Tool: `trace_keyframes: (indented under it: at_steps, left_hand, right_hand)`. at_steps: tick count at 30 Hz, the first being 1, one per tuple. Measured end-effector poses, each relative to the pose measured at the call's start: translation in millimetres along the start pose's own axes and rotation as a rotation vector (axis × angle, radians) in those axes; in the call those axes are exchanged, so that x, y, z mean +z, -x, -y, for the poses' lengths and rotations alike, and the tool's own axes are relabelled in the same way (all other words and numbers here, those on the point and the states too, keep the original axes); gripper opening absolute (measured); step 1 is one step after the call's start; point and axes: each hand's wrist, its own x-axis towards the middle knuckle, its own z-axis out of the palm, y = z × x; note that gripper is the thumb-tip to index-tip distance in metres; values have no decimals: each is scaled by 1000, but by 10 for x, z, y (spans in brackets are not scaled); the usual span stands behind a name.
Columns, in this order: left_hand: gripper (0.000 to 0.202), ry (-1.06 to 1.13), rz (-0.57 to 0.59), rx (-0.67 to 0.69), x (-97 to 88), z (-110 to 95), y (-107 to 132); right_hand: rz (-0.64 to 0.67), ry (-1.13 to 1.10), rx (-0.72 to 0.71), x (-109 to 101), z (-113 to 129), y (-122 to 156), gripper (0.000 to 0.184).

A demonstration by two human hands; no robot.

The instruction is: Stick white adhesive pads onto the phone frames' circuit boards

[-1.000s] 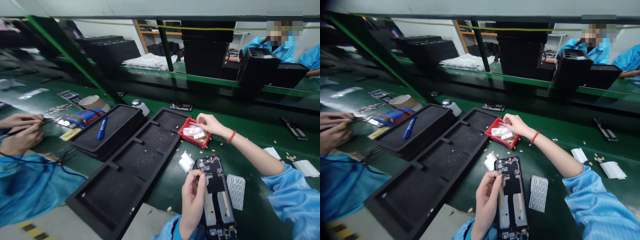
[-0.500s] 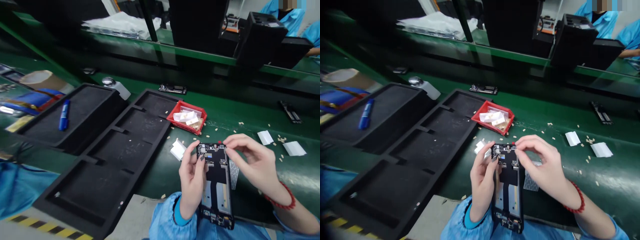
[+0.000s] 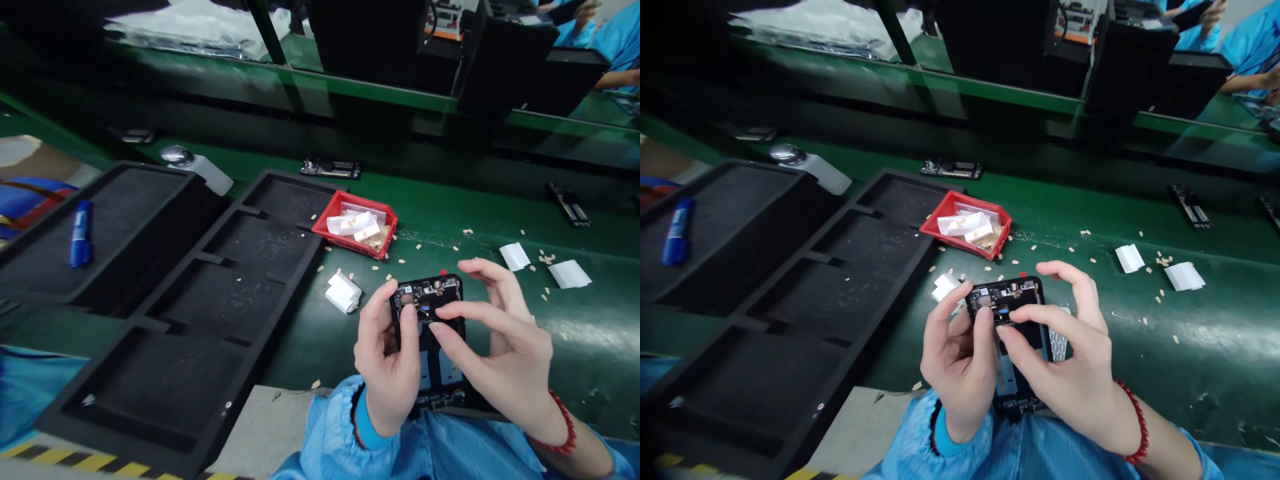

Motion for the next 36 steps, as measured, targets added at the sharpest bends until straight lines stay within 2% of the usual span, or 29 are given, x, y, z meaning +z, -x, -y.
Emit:
trace_keyframes:
  at_steps: [7, 21, 32, 36]
  left_hand:
    - [34, -60, -40, 97, 9, -41, 46]
    - [45, -118, -226, 269, 77, -25, 85]
    - [42, -151, -282, 312, 153, -143, 7]
    - [47, -135, -290, 301, 156, -138, 20]
  right_hand:
    - [-4, -113, 48, 59, 16, 2, 16]
    - [-87, -333, 200, 156, 103, 20, 17]
    - [-136, -337, 209, 171, 121, 34, 16]
    - [-139, -349, 210, 179, 128, 31, 18]
